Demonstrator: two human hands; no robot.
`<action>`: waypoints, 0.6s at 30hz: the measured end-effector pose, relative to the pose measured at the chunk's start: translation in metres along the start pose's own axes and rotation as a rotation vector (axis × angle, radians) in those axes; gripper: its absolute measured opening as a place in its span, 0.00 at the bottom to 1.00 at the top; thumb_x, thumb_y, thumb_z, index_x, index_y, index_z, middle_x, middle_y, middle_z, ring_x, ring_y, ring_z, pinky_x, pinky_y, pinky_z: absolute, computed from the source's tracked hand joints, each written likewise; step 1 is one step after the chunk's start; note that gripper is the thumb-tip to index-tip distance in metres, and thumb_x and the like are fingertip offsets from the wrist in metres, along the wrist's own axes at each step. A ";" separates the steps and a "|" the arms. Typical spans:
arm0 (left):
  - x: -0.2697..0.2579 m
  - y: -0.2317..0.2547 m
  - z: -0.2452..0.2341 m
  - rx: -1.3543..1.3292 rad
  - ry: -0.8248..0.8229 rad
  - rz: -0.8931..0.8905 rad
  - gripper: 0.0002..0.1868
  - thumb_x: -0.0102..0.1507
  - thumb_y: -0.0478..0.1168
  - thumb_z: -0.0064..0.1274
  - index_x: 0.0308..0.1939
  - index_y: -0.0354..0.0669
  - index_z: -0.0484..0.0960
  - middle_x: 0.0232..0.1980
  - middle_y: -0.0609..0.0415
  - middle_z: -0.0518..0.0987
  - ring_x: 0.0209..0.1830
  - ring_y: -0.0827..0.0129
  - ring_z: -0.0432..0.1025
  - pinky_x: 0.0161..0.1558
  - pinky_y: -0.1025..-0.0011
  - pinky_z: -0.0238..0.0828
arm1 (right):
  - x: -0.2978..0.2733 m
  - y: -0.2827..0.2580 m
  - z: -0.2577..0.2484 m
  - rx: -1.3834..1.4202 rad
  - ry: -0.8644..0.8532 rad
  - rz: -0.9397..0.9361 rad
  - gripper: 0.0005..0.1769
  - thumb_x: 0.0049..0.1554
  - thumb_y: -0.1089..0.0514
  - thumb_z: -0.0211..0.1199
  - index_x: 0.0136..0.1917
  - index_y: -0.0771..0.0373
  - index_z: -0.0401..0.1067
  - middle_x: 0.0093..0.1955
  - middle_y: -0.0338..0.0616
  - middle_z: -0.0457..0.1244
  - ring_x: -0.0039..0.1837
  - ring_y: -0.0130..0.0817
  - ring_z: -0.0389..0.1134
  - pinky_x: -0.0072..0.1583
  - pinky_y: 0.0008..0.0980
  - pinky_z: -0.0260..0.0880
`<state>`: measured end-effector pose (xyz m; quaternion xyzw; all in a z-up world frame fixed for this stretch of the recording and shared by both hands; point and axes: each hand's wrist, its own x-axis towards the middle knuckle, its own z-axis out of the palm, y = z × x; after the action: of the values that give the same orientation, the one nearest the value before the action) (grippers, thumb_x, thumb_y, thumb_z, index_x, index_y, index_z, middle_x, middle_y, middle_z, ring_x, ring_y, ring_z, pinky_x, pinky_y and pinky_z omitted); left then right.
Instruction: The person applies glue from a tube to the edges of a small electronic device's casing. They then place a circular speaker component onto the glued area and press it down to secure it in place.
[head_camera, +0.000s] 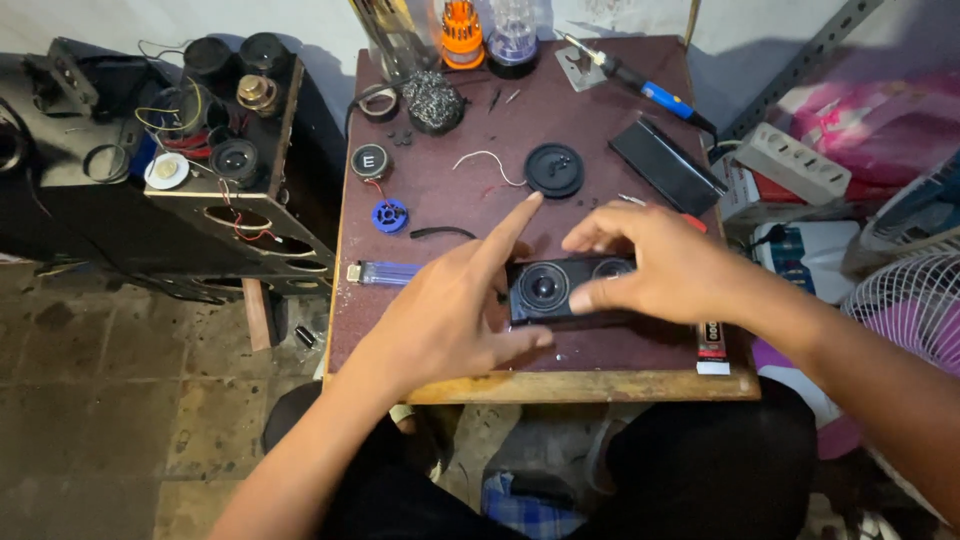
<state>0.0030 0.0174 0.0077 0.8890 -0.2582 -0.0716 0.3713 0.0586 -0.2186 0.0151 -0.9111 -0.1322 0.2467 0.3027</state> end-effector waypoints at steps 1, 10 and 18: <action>-0.002 -0.002 0.001 0.001 0.005 -0.002 0.62 0.53 0.49 0.72 0.81 0.53 0.44 0.55 0.47 0.82 0.33 0.54 0.72 0.38 0.61 0.69 | -0.002 0.008 0.002 -0.003 -0.001 -0.004 0.32 0.41 0.50 0.81 0.59 0.50 0.78 0.59 0.33 0.71 0.60 0.27 0.70 0.65 0.30 0.68; -0.007 -0.023 0.004 -0.036 0.053 0.033 0.63 0.52 0.39 0.72 0.80 0.48 0.41 0.69 0.41 0.77 0.57 0.43 0.73 0.55 0.56 0.68 | -0.008 0.035 0.029 -0.313 0.122 -0.160 0.49 0.39 0.40 0.82 0.72 0.47 0.69 0.63 0.38 0.63 0.68 0.40 0.62 0.70 0.42 0.58; -0.002 -0.022 -0.006 -0.047 0.060 0.007 0.55 0.54 0.34 0.62 0.80 0.46 0.46 0.66 0.41 0.78 0.48 0.45 0.75 0.47 0.56 0.68 | -0.013 0.028 0.056 -0.279 0.407 -0.229 0.43 0.38 0.35 0.81 0.63 0.53 0.75 0.54 0.39 0.66 0.60 0.42 0.65 0.63 0.46 0.62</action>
<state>0.0118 0.0353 -0.0033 0.8809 -0.2484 -0.0497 0.3999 0.0202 -0.2182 -0.0359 -0.9539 -0.2037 0.0021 0.2203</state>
